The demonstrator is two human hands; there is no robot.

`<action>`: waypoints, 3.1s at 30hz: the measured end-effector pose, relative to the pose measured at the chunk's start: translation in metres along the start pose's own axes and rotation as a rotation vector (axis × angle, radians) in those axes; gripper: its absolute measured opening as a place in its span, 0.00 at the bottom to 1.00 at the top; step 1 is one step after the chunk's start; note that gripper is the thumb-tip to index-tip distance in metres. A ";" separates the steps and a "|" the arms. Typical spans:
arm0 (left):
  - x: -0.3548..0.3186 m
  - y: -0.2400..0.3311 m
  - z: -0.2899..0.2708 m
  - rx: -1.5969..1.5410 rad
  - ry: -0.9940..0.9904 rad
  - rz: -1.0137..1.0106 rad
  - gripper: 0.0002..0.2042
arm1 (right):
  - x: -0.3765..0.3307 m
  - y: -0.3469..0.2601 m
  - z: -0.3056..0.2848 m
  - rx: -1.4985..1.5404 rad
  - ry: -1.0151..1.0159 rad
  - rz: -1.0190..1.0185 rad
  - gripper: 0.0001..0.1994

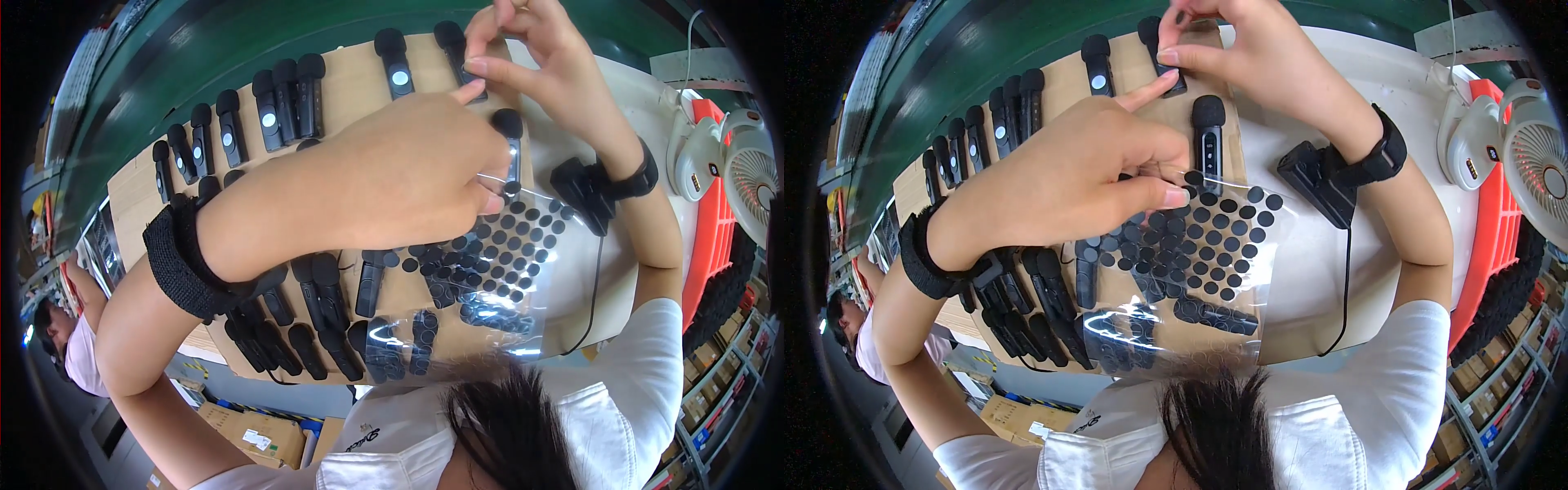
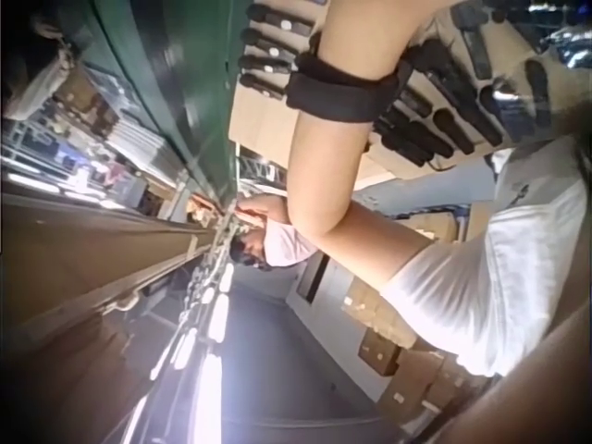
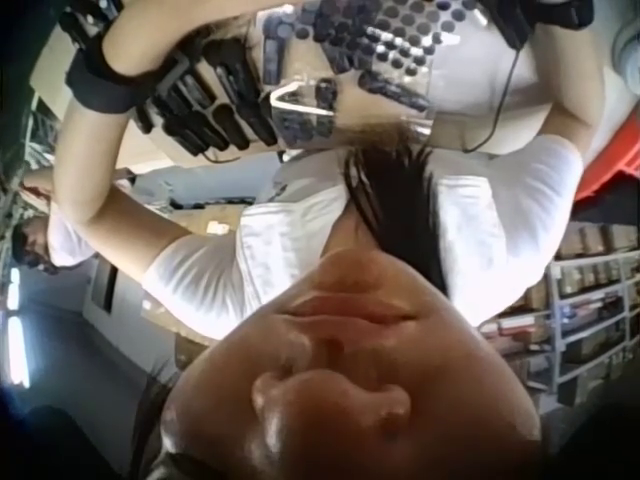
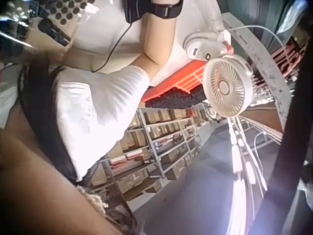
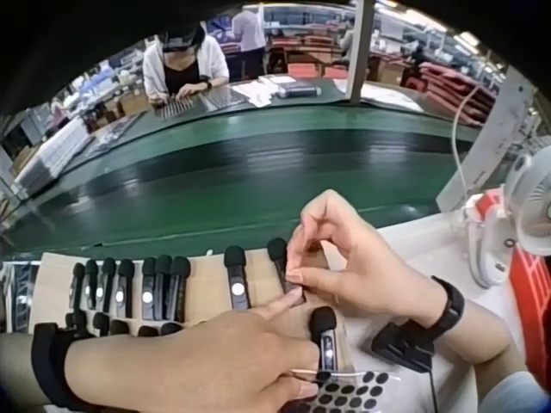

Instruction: The person peels small black stickers from a plastic sheet by hand and presses them onto the circular buttons of several wireless microphones arranged on a cardboard surface. They repeat this process for each device, moving across the rows until all microphones have a sticker applied.

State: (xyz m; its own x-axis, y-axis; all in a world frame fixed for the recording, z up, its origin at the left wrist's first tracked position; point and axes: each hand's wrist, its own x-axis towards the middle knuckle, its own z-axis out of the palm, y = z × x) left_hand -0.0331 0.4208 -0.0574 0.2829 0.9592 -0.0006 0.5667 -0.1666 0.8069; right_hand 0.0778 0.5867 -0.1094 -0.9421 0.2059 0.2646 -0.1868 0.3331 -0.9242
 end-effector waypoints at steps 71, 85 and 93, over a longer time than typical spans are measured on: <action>-0.106 -0.001 -0.025 -0.060 0.125 -0.187 0.04 | 0.053 -0.095 0.053 -0.152 -0.328 -0.050 0.08; -0.087 -0.019 -0.020 0.081 0.031 0.001 0.07 | 0.062 -0.062 0.059 -0.300 -0.260 0.220 0.04; -0.088 -0.019 -0.020 0.060 0.043 -0.012 0.07 | 0.063 -0.064 0.064 -0.364 -0.265 0.186 0.03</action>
State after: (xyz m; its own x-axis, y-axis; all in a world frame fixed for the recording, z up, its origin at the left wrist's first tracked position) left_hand -0.0846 0.3442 -0.0608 0.2428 0.9699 0.0165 0.6154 -0.1672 0.7703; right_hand 0.0128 0.5198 -0.0513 -0.9976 0.0666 -0.0191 0.0565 0.6231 -0.7801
